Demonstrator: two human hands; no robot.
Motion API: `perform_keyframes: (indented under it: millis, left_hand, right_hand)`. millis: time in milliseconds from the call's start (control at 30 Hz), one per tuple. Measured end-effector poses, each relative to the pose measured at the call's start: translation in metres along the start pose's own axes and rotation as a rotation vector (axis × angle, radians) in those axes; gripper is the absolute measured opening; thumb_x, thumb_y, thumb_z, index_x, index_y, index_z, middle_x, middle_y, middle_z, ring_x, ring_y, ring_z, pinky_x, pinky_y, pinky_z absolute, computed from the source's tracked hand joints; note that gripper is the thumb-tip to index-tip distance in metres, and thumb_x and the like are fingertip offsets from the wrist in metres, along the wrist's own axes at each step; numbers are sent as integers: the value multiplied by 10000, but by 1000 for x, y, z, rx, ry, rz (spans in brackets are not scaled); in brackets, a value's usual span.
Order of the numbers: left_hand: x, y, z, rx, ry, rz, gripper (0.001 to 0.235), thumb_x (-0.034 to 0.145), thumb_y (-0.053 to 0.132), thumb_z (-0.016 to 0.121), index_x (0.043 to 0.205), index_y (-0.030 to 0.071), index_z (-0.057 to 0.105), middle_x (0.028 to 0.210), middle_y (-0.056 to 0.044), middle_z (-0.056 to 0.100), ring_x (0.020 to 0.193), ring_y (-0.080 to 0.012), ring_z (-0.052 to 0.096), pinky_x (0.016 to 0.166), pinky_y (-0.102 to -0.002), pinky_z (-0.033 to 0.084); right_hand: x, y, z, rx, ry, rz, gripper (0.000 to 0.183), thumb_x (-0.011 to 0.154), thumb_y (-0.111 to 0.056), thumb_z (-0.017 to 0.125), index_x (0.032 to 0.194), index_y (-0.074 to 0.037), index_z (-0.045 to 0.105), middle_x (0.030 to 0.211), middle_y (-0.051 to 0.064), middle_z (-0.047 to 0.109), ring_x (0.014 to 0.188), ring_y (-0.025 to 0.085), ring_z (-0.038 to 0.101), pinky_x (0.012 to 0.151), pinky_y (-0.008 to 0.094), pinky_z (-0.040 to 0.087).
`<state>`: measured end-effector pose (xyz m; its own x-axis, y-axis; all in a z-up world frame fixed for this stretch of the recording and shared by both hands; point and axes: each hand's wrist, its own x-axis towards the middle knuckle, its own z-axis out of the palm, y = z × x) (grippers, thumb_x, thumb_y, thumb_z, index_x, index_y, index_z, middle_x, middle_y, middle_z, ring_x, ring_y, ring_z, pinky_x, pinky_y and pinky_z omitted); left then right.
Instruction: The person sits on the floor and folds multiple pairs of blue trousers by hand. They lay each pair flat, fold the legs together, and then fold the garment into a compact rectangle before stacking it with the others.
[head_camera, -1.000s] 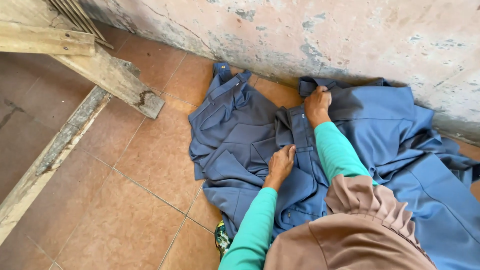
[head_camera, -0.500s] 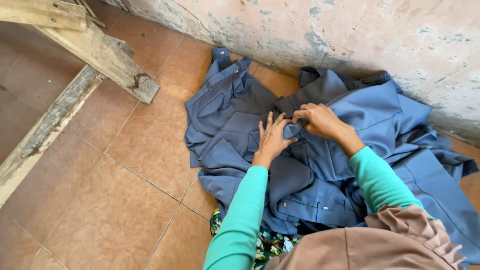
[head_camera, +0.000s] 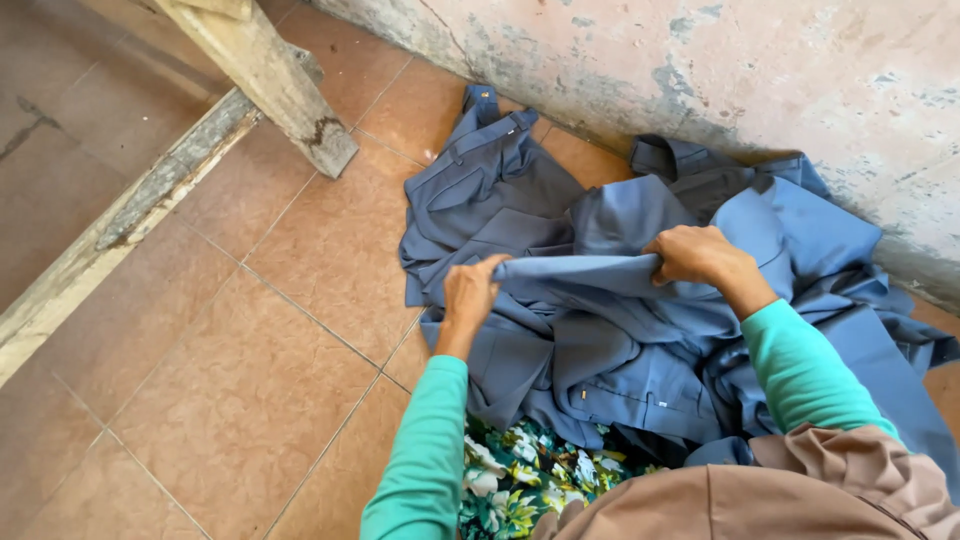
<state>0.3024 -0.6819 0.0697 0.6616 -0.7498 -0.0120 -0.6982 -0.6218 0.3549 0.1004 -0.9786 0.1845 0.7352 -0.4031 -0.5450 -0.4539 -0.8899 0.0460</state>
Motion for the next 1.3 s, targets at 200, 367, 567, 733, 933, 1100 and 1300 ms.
perform_keyframes:
  millis: [200,367,567,733,933,1100,1300]
  left_hand:
    - [-22,-92,-76,121,548,-73,498,916,91,573,1217,483,638,1128,120,718,1064,-139,688,1010,-373,421]
    - [-102,-132,-63,116,501,-40,376,888,91,654,1153,355,695,1181,41,684,1177,-230,613,980,-458,443]
    - [-195,-138,20,-112,363,-21,477,875,47,624,1245,341,688,1174,31,688,1218,-219,607,996,-397,473]
    - [-212,-118,12,-134,405,4,484,885,30,618,1305,268,651,1175,-8,683,1247,-226,594,1045,-386,438]
    - [-205,-132,20,-134,507,21,540,840,25,692,1336,208,581,1176,-22,689,1181,-208,640,1042,-372,445]
    - [-209,-136,5,-96,467,15,563,833,100,735,1345,258,560,1300,-47,621,1256,-241,600,1060,-405,441]
    - [-231,-141,26,-39,457,-73,868,808,181,798,1555,196,356,1407,-134,578,1222,-260,634,1032,-393,458]
  right_hand:
    - [17,-43,60,9,89,-52,432,869,-477,685,1261,-302,729,1084,108,793,1102,322,745,934,524,589]
    - [40,-97,122,-71,15,-144,320,842,-383,690,1116,-235,764,985,88,792,1017,310,765,875,505,600]
    - [-25,-156,-32,354,14,-300,495,864,-470,704,1249,-164,755,1251,240,724,1264,471,602,1078,600,451]
    - [46,-219,-28,94,331,-263,713,913,-767,540,1323,-206,701,1392,119,651,1362,322,533,1141,520,335]
    - [138,-251,50,190,340,-254,305,876,-577,686,1030,-331,779,964,42,789,993,343,739,882,525,544]
    - [15,-269,58,334,949,-912,145,990,-299,645,976,-289,789,797,-40,621,737,194,608,641,336,476]
    - [-4,-278,159,38,851,-969,291,981,-138,451,1119,-268,672,839,-24,478,723,185,546,555,305,471]
